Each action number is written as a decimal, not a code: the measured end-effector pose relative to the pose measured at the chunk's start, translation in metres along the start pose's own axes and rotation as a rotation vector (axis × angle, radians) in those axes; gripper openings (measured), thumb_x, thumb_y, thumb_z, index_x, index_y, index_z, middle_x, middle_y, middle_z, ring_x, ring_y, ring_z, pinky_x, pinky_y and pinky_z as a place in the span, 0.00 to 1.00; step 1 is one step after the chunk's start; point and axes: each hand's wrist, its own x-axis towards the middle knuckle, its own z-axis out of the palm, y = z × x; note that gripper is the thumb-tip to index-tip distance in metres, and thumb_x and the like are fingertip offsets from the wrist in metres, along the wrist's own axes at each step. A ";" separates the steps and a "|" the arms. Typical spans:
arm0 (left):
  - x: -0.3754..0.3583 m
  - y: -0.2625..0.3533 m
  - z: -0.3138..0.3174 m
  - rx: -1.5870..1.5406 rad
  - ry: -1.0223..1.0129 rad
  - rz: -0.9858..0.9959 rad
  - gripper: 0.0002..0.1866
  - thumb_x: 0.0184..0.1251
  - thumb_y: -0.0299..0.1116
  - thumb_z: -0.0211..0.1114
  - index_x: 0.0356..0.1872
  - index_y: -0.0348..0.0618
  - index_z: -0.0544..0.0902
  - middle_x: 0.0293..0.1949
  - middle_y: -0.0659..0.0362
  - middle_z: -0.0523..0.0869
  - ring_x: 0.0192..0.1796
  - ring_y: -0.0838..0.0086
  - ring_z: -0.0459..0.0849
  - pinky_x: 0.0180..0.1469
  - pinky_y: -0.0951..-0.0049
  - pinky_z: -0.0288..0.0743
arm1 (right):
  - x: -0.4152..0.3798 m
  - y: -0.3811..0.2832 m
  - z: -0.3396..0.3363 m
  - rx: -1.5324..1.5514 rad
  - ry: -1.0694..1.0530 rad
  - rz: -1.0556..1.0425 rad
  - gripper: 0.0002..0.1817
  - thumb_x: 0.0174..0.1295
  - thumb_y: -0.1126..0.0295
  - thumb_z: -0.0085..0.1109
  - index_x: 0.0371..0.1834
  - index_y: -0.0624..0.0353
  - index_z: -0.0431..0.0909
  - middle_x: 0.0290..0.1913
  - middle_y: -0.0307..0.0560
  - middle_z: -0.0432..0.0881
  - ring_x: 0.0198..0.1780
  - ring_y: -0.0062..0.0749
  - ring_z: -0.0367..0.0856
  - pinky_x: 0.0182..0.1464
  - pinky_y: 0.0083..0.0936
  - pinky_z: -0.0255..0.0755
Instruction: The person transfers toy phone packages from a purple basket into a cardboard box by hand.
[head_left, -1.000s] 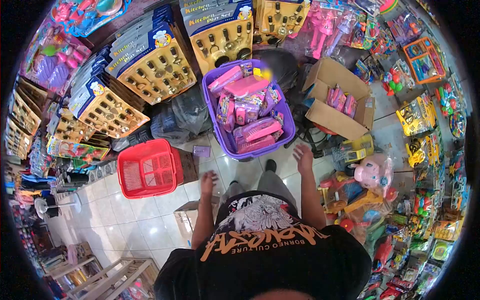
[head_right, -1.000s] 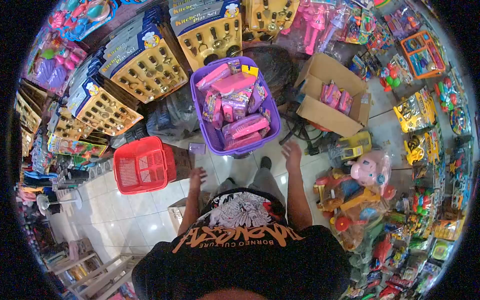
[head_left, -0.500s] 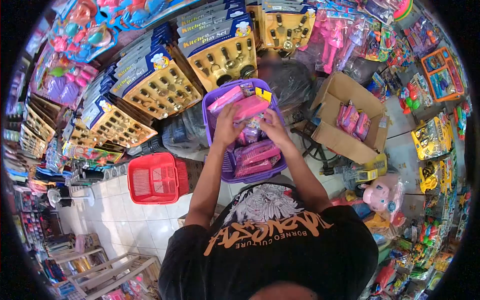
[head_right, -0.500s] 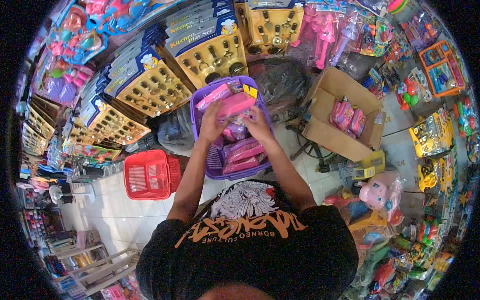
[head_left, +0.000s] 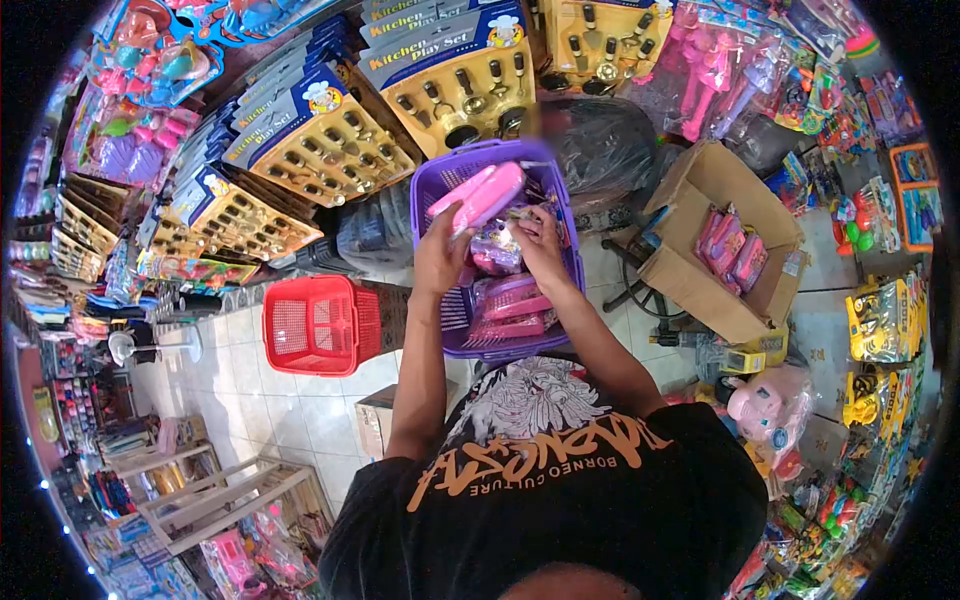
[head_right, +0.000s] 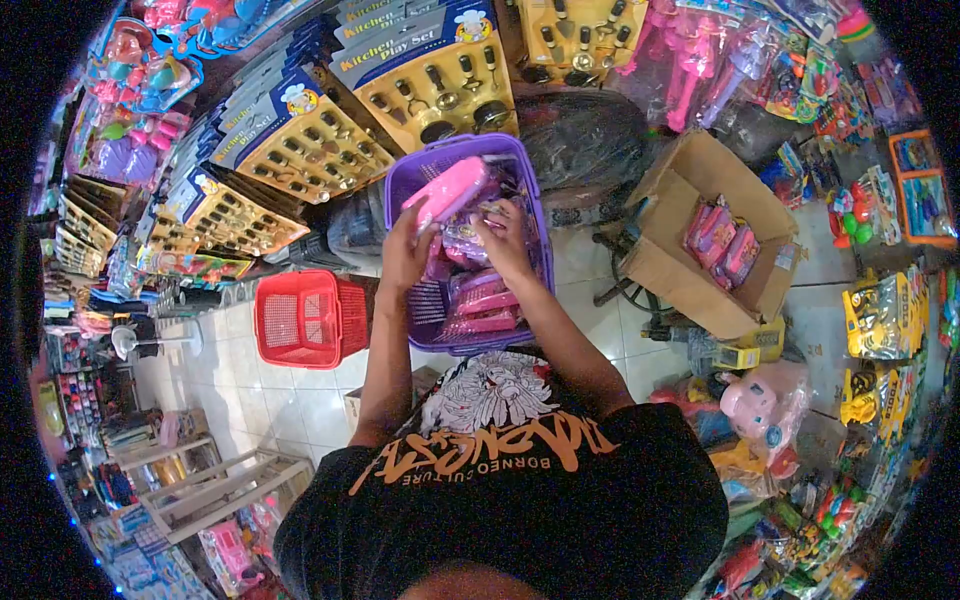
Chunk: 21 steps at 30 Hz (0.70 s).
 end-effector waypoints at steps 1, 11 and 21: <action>-0.004 0.003 -0.004 -0.062 0.052 -0.097 0.21 0.60 0.32 0.60 0.54 0.38 0.71 0.50 0.43 0.77 0.52 0.53 0.76 0.52 0.67 0.70 | -0.002 -0.010 0.004 -0.002 0.002 -0.021 0.39 0.56 0.63 0.62 0.66 0.53 0.48 0.55 0.55 0.66 0.51 0.32 0.71 0.47 0.26 0.70; -0.054 -0.002 -0.013 -0.758 -0.145 -0.374 0.19 0.68 0.32 0.53 0.57 0.40 0.65 0.45 0.60 0.75 0.47 0.80 0.70 0.50 0.77 0.65 | -0.003 -0.041 0.032 0.173 -0.262 -0.272 0.42 0.56 0.66 0.62 0.68 0.57 0.44 0.63 0.56 0.58 0.63 0.34 0.60 0.62 0.31 0.58; -0.076 -0.013 -0.017 -0.750 0.239 -0.585 0.19 0.67 0.37 0.56 0.54 0.42 0.65 0.34 0.66 0.74 0.30 0.88 0.69 0.29 0.85 0.65 | -0.019 -0.026 0.022 -0.502 -0.138 -0.583 0.27 0.60 0.62 0.56 0.60 0.59 0.63 0.58 0.53 0.66 0.59 0.43 0.63 0.61 0.36 0.55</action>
